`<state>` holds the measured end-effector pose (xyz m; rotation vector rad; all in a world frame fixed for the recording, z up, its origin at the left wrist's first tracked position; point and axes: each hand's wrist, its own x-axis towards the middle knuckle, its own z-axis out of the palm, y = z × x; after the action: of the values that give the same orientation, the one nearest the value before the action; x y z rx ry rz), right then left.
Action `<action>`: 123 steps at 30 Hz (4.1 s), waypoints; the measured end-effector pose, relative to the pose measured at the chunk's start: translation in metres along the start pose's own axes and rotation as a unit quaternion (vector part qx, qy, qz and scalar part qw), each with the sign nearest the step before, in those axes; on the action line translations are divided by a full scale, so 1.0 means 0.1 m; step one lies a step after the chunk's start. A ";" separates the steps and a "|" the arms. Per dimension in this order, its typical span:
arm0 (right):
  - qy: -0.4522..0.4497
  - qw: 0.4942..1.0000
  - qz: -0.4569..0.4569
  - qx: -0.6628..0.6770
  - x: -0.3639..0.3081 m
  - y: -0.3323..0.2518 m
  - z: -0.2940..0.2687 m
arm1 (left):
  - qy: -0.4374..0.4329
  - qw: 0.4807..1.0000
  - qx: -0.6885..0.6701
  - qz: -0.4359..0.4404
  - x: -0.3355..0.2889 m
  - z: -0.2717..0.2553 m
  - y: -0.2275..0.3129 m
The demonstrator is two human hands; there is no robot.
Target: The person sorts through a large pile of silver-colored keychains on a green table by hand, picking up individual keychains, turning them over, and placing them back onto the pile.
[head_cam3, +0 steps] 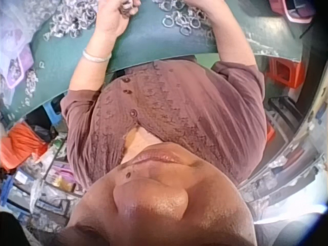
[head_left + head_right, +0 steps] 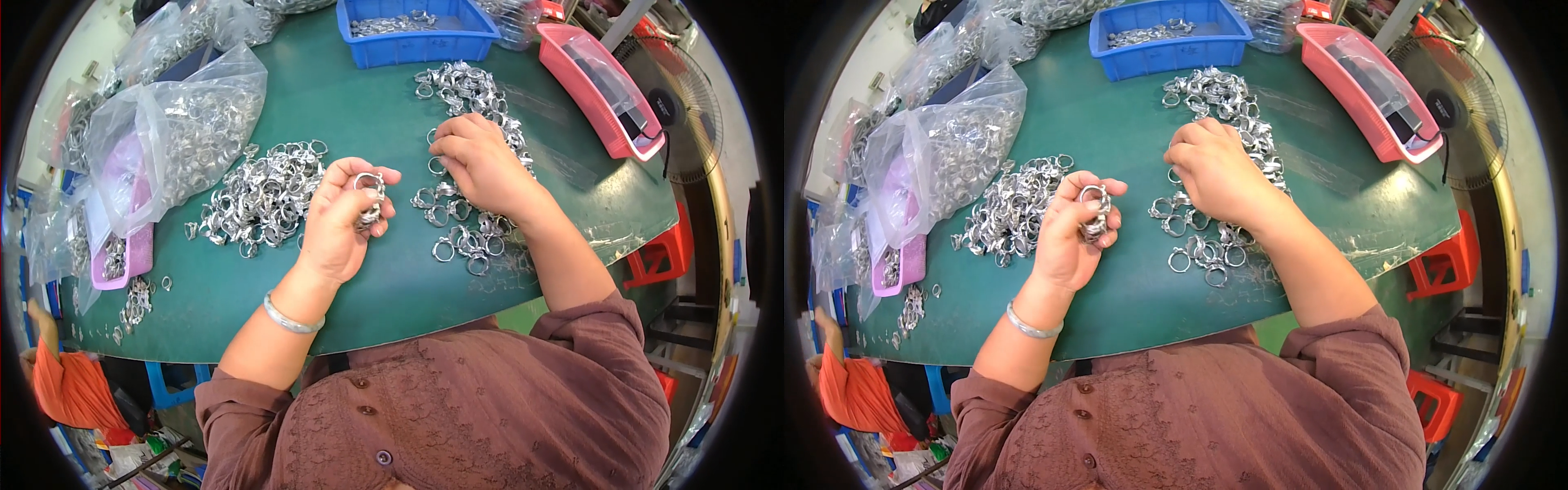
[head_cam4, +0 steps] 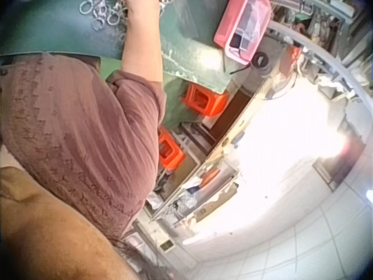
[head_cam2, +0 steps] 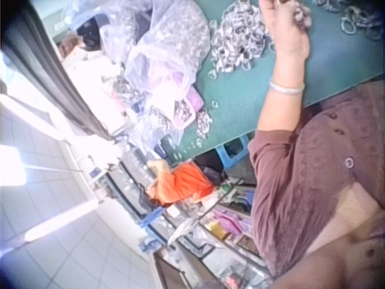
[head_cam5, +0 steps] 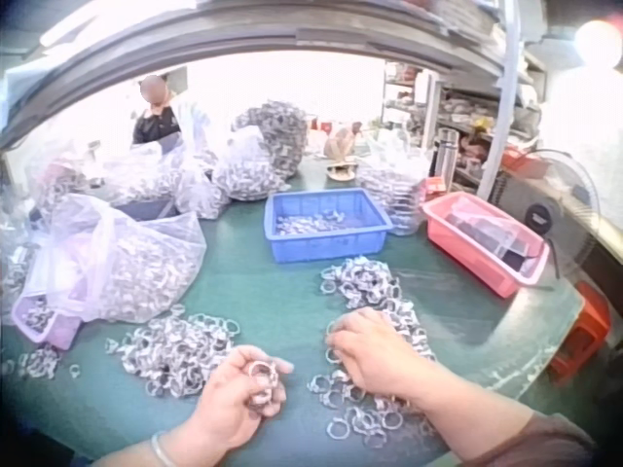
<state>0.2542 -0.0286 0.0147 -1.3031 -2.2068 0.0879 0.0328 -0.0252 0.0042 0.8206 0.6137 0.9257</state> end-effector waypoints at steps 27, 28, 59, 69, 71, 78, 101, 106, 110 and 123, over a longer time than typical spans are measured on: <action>-0.099 0.634 0.262 0.721 0.04 -0.17 -0.05 | -0.007 0.937 0.296 0.187 -0.03 0.13 -0.10; -0.099 0.634 0.262 0.721 0.04 -0.17 -0.04 | -0.010 0.915 0.332 0.231 -0.03 0.13 -0.10; -0.156 0.988 -0.019 0.006 -0.02 -0.19 0.03 | -0.088 0.984 -0.131 -0.077 0.03 -0.05 0.06; -0.089 0.975 0.060 0.196 0.06 -0.25 -0.06 | -0.037 0.992 -0.094 -0.073 0.02 -0.08 0.02; -0.068 0.960 0.079 0.259 0.05 -0.27 -0.07 | -0.028 0.994 -0.062 -0.080 0.02 -0.08 0.01; -0.052 0.905 0.175 0.385 0.04 -0.31 -0.09 | 0.002 0.995 0.089 -0.052 -0.01 0.06 0.02; -0.039 0.943 0.134 0.303 0.03 -0.15 -0.11 | -0.017 0.939 0.321 0.119 -0.03 0.08 -0.05; -0.084 0.990 0.019 0.112 -0.02 -0.05 -0.16 | -0.043 0.993 0.092 -0.057 -0.01 0.06 0.02; -0.166 0.984 -0.004 0.060 -0.04 -0.06 -0.21 | -0.076 0.988 -0.065 -0.117 0.02 -0.03 0.03; -0.125 0.990 -0.013 0.065 -0.03 -0.03 -0.21 | -0.053 0.987 -0.120 -0.088 0.00 0.02 0.07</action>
<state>0.2632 -0.0378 0.0317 -1.2472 -2.3800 0.3977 0.0318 -0.0236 0.0109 0.5855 0.4621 0.7719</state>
